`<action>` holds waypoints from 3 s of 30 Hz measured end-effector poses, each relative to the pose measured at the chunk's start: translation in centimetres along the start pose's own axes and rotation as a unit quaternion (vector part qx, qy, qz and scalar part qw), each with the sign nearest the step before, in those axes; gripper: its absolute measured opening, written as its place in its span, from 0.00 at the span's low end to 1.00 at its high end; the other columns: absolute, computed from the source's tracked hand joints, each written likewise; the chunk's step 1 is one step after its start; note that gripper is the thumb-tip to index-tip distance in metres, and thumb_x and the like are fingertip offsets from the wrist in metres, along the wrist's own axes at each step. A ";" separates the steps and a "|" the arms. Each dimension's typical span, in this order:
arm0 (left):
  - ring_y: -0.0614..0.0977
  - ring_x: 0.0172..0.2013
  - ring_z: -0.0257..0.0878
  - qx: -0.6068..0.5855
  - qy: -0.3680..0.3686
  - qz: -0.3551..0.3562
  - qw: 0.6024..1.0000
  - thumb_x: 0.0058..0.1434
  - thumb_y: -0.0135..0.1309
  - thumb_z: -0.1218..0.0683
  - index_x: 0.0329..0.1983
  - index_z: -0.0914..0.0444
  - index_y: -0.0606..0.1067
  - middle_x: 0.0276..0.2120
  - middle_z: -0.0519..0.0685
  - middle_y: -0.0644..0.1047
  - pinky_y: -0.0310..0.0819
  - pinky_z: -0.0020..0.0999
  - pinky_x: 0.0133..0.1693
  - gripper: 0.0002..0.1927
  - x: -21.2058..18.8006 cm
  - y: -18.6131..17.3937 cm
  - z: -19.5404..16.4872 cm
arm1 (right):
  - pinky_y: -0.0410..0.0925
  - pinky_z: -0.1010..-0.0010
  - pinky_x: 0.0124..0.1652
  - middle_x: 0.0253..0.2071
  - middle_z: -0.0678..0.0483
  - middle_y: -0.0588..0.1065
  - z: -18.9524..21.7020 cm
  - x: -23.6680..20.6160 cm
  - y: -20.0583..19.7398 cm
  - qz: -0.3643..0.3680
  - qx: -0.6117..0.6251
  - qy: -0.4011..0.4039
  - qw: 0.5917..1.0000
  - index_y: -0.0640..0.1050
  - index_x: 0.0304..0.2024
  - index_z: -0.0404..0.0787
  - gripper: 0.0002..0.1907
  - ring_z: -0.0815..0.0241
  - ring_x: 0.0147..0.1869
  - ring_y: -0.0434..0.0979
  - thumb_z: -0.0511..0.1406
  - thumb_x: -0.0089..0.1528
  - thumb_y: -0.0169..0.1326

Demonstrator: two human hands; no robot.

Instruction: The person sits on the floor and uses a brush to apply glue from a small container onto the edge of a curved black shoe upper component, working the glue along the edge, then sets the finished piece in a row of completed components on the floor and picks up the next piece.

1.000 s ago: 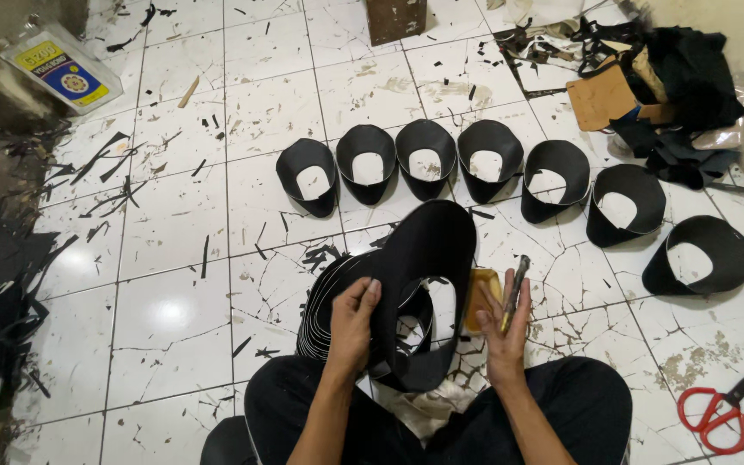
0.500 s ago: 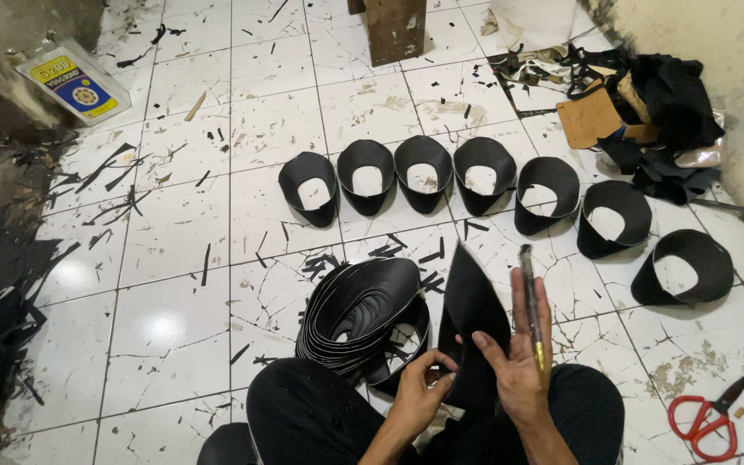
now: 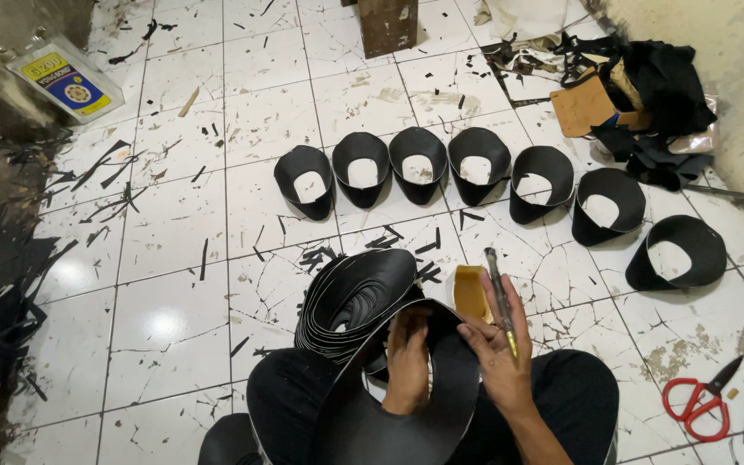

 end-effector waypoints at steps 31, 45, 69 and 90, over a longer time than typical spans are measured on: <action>0.77 0.40 0.39 0.177 -0.042 0.036 0.983 0.48 0.53 0.62 0.59 0.65 0.72 0.50 0.55 0.76 0.74 0.31 0.41 0.30 2.0 -3.3 -0.7 | 0.67 0.67 0.38 0.34 0.54 0.78 -0.2 6.9 -1.0 0.083 -0.460 -0.053 0.882 0.86 0.38 0.44 0.09 0.63 0.38 0.71 0.36 0.54 0.67; 0.77 0.33 0.36 0.190 -0.090 0.033 0.977 0.49 0.54 0.62 0.58 0.63 0.72 0.44 0.52 0.75 0.72 0.30 0.38 0.29 2.1 -5.3 1.1 | 0.62 0.63 0.45 0.35 0.53 0.80 -1.4 5.9 -2.6 0.135 -0.566 -0.051 0.812 0.84 0.35 0.42 0.10 0.56 0.39 0.75 0.40 0.56 0.66; 0.75 0.36 0.36 0.153 -0.043 0.131 0.979 0.53 0.50 0.64 0.60 0.62 0.71 0.43 0.52 0.75 0.71 0.27 0.37 0.28 2.1 -2.2 -0.7 | 0.74 0.66 0.49 0.48 0.48 0.78 1.0 1.6 5.3 0.365 -0.273 -0.176 0.873 0.79 0.47 0.31 0.17 0.54 0.51 0.83 0.22 0.55 0.57; 0.77 0.45 0.42 0.231 0.161 0.114 0.953 0.55 0.48 0.64 0.65 0.68 0.66 0.47 0.56 0.75 0.73 0.32 0.49 0.31 1.7 -1.0 -5.6 | 0.76 0.69 0.39 0.40 0.50 0.79 1.8 2.5 4.5 0.300 -0.341 -0.133 0.881 0.81 0.42 0.37 0.13 0.54 0.41 0.84 0.25 0.55 0.61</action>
Point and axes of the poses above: each hand's wrist, its own x-axis towards the middle knuckle, its own y-axis out of the palm, z = x × y, the point moved 8 cm from there along x, towards the middle knuckle
